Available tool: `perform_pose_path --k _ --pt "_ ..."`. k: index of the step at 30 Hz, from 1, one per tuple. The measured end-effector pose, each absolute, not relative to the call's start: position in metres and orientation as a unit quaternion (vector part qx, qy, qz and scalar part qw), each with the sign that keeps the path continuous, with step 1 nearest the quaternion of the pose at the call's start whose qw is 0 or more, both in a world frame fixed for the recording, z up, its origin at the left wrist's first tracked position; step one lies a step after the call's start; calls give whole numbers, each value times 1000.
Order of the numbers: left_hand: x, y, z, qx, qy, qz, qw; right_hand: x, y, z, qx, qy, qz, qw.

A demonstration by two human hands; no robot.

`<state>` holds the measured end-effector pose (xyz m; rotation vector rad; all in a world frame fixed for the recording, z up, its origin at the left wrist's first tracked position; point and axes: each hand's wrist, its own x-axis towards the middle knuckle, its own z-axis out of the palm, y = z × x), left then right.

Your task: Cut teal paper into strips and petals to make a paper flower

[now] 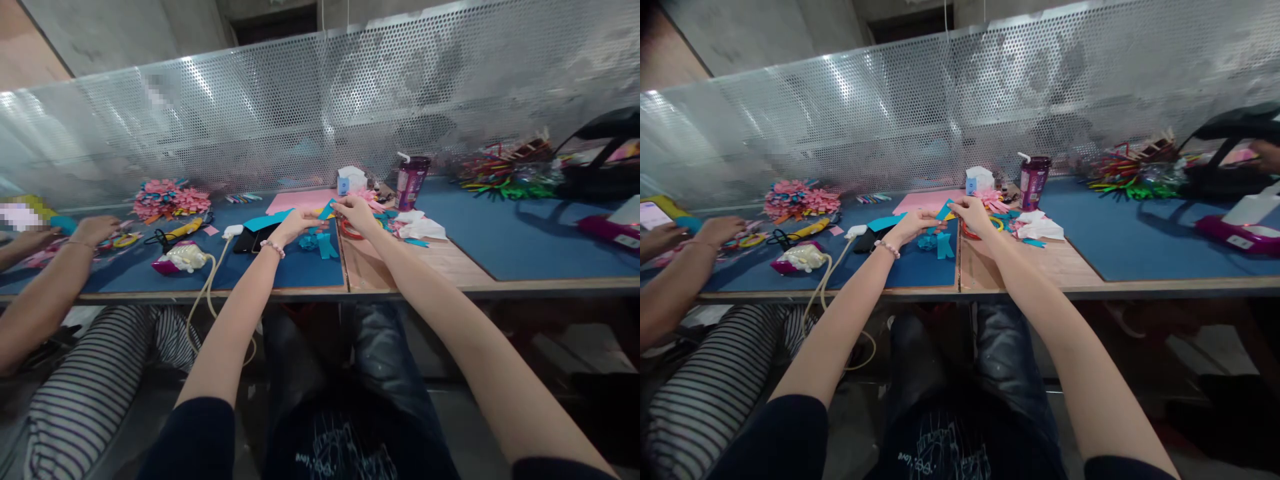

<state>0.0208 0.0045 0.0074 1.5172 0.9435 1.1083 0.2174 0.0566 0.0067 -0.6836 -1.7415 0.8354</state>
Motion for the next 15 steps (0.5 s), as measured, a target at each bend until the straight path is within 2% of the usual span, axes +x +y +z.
perform_pose_path --k 5,10,15 --pt "27 -3 10 615 398 442 517 215 54 7 -261 -699 397 535" --pt "30 -4 10 647 390 395 523 216 62 5 -265 -620 505 538" --pt "25 2 7 640 459 418 453 224 62 9 -267 -566 589 511"
